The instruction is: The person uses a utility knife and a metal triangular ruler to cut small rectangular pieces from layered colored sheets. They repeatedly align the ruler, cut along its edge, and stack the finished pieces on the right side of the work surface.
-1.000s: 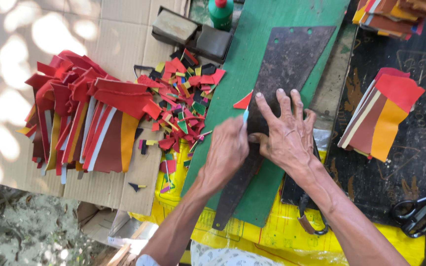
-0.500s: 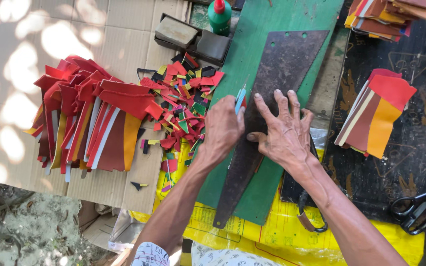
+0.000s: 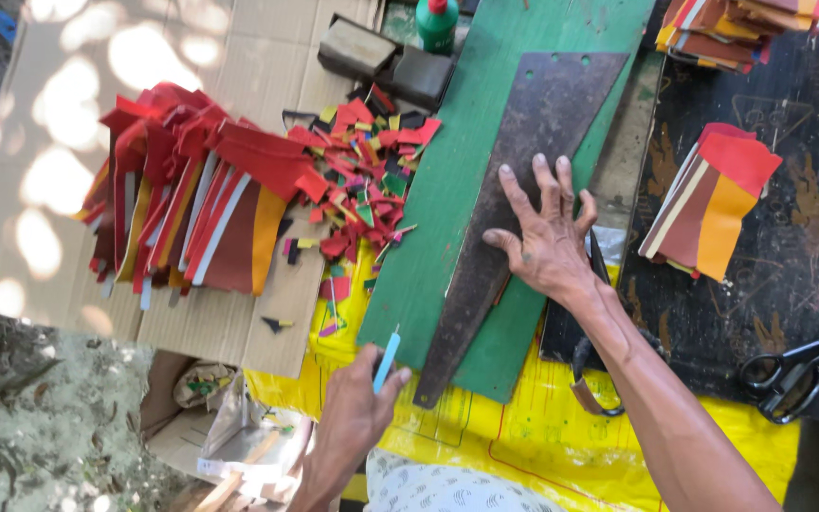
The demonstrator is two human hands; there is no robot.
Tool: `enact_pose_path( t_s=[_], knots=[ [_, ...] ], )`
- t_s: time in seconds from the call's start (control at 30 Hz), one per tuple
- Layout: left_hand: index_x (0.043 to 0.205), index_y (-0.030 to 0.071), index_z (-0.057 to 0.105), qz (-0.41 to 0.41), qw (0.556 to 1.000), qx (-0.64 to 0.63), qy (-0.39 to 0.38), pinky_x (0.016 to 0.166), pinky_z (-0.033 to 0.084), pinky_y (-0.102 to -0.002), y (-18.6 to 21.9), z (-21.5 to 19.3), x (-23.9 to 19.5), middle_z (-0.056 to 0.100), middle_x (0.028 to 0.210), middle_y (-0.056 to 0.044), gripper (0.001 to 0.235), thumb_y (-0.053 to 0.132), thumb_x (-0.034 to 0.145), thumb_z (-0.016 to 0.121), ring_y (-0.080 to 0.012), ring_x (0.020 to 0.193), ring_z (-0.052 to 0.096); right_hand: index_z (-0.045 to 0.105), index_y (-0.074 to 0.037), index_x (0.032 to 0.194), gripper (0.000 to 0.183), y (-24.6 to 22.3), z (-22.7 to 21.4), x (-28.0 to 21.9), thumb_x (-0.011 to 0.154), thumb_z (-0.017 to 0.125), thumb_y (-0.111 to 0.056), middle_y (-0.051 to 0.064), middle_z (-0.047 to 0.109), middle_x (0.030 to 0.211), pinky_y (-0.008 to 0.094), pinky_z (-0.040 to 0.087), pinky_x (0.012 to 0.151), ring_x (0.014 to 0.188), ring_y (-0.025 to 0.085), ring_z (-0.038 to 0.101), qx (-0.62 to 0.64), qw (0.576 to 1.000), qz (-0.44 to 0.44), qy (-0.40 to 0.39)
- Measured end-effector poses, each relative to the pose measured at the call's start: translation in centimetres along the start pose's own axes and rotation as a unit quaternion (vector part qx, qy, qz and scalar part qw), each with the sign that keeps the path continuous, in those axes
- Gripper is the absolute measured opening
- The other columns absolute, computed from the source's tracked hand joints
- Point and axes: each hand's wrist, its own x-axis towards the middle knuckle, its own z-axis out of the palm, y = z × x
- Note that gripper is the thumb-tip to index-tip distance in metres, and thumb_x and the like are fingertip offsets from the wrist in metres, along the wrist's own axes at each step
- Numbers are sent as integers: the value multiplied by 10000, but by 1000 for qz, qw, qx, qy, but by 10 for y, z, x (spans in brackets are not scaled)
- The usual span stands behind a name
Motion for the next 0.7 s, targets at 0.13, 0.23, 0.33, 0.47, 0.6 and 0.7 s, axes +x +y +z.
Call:
enact_pose_path(
  t_s=[0.13,0.23,0.33,0.47,0.6,0.7],
  knots=[
    [889,36,623,26,997,-50,-43,538,477,-365,-21,22,-17,647,649,-81,289,216,816,836,-190,529,600,413,-167,1581,767,-5,-8,-2,934,707,-455,241,264,1653,649,122,1171,1543,434,163,14,999,-23,46],
    [871,43,642,97,983,-152,-21,506,502,-313,-23,16,-7,626,686,-27,270,157,774,867,-123,573,567,486,-103,1527,688,-10,-15,-15,932,746,-331,241,388,1583,583,232,1173,1491,432,306,87,992,3,92],
    [936,40,634,-32,957,-281,57,376,385,-263,-21,-25,9,570,632,-23,241,142,806,808,-88,436,484,603,-94,1404,491,-17,-24,-37,939,730,-187,184,529,1447,484,365,1157,1368,369,479,132,984,41,116],
    [1087,-10,604,98,879,-422,200,371,396,-232,4,-81,31,645,754,-44,254,114,899,720,-63,461,518,714,-125,1255,303,-37,-33,-43,957,700,-72,95,614,1295,415,442,1106,1252,311,550,102,990,13,96],
    [1170,-40,615,133,852,-465,203,362,393,-238,38,-108,42,674,817,-41,289,103,928,685,-69,458,531,735,-119,1222,512,-58,-40,-25,727,686,5,190,564,1304,484,370,1039,1251,374,494,-16,984,-171,43],
    [1136,-51,648,138,856,-467,176,357,385,-238,49,-115,43,630,770,-34,275,124,930,700,-74,443,524,747,-130,1103,567,-62,-43,-11,555,678,-3,211,565,1307,514,329,1007,1285,398,474,-78,966,-245,20]
  ],
)
